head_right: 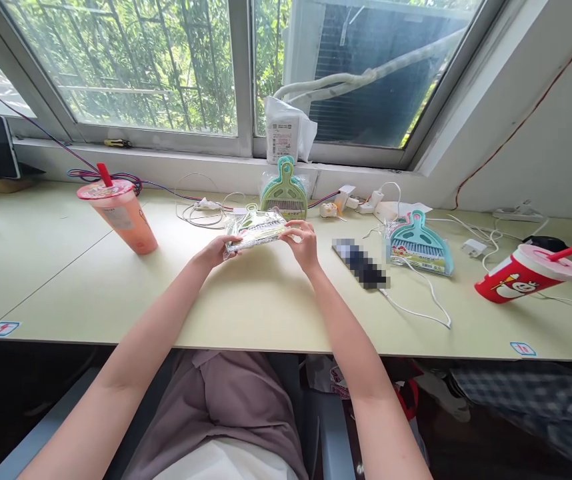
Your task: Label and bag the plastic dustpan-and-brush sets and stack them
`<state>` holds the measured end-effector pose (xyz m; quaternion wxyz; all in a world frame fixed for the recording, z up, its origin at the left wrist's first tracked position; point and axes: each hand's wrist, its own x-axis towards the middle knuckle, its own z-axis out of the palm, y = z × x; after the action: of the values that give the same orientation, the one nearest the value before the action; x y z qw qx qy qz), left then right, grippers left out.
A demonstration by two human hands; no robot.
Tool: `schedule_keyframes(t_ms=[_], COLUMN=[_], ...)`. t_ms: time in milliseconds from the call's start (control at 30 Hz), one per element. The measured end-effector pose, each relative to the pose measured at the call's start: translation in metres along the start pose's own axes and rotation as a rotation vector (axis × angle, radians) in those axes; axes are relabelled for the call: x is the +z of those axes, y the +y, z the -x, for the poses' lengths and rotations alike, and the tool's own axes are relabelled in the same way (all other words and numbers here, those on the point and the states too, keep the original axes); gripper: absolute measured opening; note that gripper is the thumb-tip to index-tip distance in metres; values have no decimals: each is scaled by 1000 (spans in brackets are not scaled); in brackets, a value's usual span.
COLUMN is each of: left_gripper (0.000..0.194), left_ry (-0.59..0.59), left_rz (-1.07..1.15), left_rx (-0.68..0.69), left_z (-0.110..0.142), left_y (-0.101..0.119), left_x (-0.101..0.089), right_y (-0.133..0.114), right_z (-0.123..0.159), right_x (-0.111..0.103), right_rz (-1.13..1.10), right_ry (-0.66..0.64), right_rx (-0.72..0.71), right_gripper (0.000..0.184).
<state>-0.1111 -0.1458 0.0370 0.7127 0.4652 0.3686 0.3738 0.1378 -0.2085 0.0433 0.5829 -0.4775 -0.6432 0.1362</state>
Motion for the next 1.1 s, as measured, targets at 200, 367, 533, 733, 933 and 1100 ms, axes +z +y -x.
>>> schedule_keyframes(t_ms=[200, 367, 533, 733, 933, 1100], left_gripper=[29, 36, 44, 53, 80, 129], left_ry=[-163, -153, -159, -175, -210, -141], left_rz=[-69, -136, -181, -322, -423, -517], left_rx=[-105, -115, -100, -70, 64, 233], left_z=[5, 3, 8, 12, 18, 13], left_y=[-1, -5, 0, 5, 10, 3], left_x=[-1, -3, -1, 6, 11, 20], right_y=[-2, 12, 25, 36, 48, 50], right_z=[2, 4, 4, 2, -2, -4], right_x=[-1, 6, 11, 7, 6, -1], right_rz=[-147, -55, -62, -322, -551, -574], right_ry=[0, 12, 88, 17, 36, 222], right_rx=[-4, 182, 188, 559, 836, 833], right_gripper=[16, 14, 12, 61, 26, 26])
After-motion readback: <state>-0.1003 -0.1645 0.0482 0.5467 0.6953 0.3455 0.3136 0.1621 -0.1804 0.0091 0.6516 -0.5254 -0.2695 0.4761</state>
